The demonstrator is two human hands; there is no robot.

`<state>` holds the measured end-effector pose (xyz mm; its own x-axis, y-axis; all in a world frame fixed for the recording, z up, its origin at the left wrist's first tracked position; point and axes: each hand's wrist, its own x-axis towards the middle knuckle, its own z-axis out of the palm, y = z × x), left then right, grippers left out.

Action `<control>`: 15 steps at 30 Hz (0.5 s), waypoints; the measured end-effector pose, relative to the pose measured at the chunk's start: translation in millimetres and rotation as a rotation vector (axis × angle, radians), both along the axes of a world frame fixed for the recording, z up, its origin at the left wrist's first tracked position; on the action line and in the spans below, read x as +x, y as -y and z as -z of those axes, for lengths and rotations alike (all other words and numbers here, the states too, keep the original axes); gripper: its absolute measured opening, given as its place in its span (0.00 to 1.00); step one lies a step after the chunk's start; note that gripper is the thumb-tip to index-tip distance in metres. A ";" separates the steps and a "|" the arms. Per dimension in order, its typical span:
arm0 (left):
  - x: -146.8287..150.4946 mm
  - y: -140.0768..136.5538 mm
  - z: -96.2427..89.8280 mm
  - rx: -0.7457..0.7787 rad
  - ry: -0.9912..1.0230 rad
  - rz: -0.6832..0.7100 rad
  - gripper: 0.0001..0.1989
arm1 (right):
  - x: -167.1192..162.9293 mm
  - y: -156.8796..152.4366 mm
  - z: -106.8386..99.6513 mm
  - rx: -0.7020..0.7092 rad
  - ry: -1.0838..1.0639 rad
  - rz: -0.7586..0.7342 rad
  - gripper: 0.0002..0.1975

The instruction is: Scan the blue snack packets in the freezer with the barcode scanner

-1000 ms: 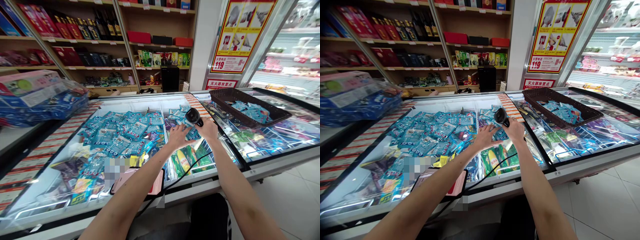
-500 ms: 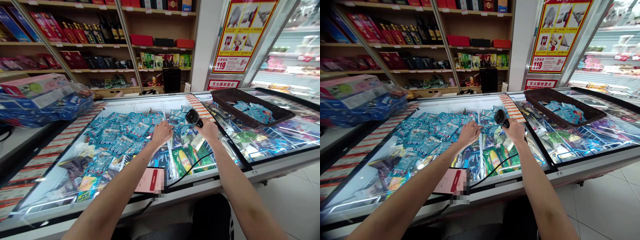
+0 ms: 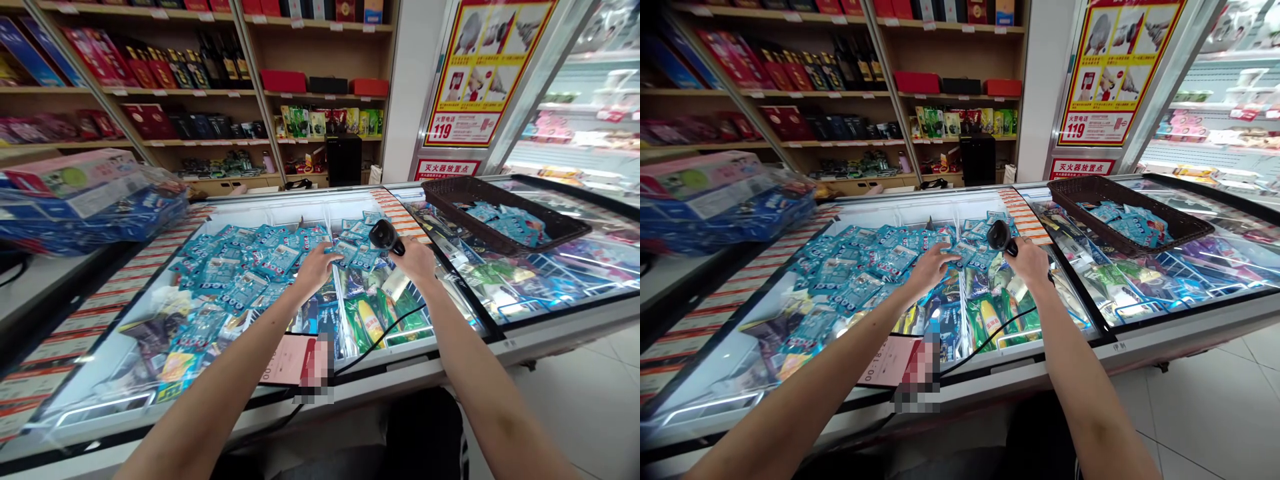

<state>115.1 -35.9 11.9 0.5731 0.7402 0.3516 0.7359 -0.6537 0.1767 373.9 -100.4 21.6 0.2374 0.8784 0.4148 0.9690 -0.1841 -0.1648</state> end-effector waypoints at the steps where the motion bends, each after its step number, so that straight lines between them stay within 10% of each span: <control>1: -0.4 -0.2 1.1 -0.013 0.049 -0.056 0.19 | -0.2 -0.1 0.4 0.001 0.002 -0.006 0.18; 6: 6.2 -6.1 7.9 -0.124 0.218 -0.224 0.26 | -1.9 0.5 1.3 0.005 0.034 -0.034 0.18; 15: -3.6 -24.8 23.0 -0.257 0.802 -0.108 0.30 | -9.8 4.1 -1.2 0.028 0.097 -0.250 0.17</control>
